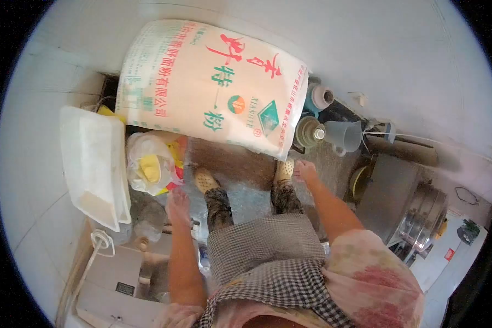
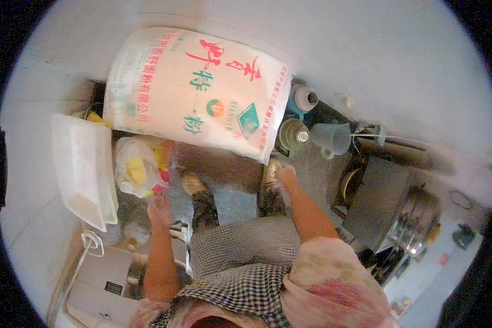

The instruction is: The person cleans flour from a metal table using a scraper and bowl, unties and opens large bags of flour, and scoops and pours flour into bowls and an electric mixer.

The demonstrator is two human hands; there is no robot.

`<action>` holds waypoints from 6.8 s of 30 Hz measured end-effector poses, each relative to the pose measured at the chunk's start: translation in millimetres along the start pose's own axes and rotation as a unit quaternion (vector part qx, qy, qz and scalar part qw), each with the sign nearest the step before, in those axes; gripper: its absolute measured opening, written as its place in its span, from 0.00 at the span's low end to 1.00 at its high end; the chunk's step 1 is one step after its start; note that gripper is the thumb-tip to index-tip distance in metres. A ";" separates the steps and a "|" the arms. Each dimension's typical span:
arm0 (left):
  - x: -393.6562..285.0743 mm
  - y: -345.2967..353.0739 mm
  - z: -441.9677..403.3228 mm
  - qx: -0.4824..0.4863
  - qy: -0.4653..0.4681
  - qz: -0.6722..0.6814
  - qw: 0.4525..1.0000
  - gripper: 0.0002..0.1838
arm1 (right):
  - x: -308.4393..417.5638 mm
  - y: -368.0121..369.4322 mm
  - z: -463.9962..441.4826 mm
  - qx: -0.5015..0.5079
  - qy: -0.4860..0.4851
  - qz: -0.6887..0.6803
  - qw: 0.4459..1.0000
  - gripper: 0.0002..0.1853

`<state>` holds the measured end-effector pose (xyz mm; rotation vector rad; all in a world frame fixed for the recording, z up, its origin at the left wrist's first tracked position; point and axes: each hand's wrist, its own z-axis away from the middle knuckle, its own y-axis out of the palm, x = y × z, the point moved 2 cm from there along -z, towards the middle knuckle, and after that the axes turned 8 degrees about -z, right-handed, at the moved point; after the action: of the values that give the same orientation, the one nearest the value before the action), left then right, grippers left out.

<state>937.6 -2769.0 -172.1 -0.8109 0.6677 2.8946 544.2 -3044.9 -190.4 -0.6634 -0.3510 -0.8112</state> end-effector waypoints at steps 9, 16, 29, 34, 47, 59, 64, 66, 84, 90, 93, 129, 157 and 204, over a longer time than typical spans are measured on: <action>9.4 83.1 -28.7 -0.111 0.078 -0.257 0.957 0.19 | -29.0 -27.0 -42.7 -0.084 0.126 -0.140 0.979 0.24; 113.2 118.8 -6.6 -0.077 -0.017 -0.312 0.947 0.21 | -29.7 -32.4 -93.8 -0.008 0.218 -0.218 0.951 0.27; 172.1 155.3 12.4 -0.090 -0.110 -0.400 0.905 0.23 | -225.2 -44.5 -130.2 -0.079 -0.089 -0.164 0.979 0.17; 174.2 150.6 8.0 -0.087 -0.152 -0.457 0.872 0.22 | -103.1 -95.4 -126.3 -0.211 0.115 -0.514 0.824 0.14; 181.2 144.2 30.5 -0.089 -0.171 -0.456 0.869 0.25 | -22.6 -112.7 -210.5 -0.147 0.026 -0.396 0.906 0.29; 167.4 150.0 34.6 -0.081 -0.147 -0.388 0.906 0.21 | -25.7 -126.2 -214.3 -0.146 -0.140 -0.023 0.979 0.25; 145.2 133.3 12.2 -0.081 -0.128 -0.333 0.931 0.21 | -140.2 -143.1 -237.4 -0.106 0.004 -0.021 0.994 0.29; 143.8 138.9 6.9 -0.077 -0.130 -0.335 0.930 0.21 | -154.3 -135.3 -217.2 -0.023 0.165 -0.271 0.948 0.25; 295.1 232.6 4.5 0.090 -0.182 -0.275 0.940 0.28 | 175.0 -50.3 -202.7 -0.080 -0.115 -0.385 0.912 0.25; 302.7 214.1 6.4 -0.001 -0.226 -0.239 0.944 0.24 | 155.3 -50.0 -182.8 -0.044 -0.080 -0.352 0.931 0.24; 292.7 220.9 27.5 -0.028 -0.242 -0.263 0.933 0.28 | 133.6 -85.7 -186.1 0.022 -0.120 -0.181 0.976 0.25; 203.2 360.9 138.3 -0.237 -0.119 -0.377 0.887 0.26 | 282.8 -167.7 -229.3 0.202 -0.396 0.615 0.651 0.22; 248.2 32.1 509.5 -0.075 -0.059 -0.671 0.735 0.14 | 8.0 -256.7 272.8 0.287 -0.180 0.672 0.659 0.19; 401.3 -376.1 879.0 -0.101 -0.187 -0.687 0.695 0.18 | -602.4 -238.0 718.2 0.259 -0.271 0.720 0.584 0.20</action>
<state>234.7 -2078.8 151.7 -0.3577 -0.2934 1.5760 -56.4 -2355.7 125.2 -0.4023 -0.4291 1.1037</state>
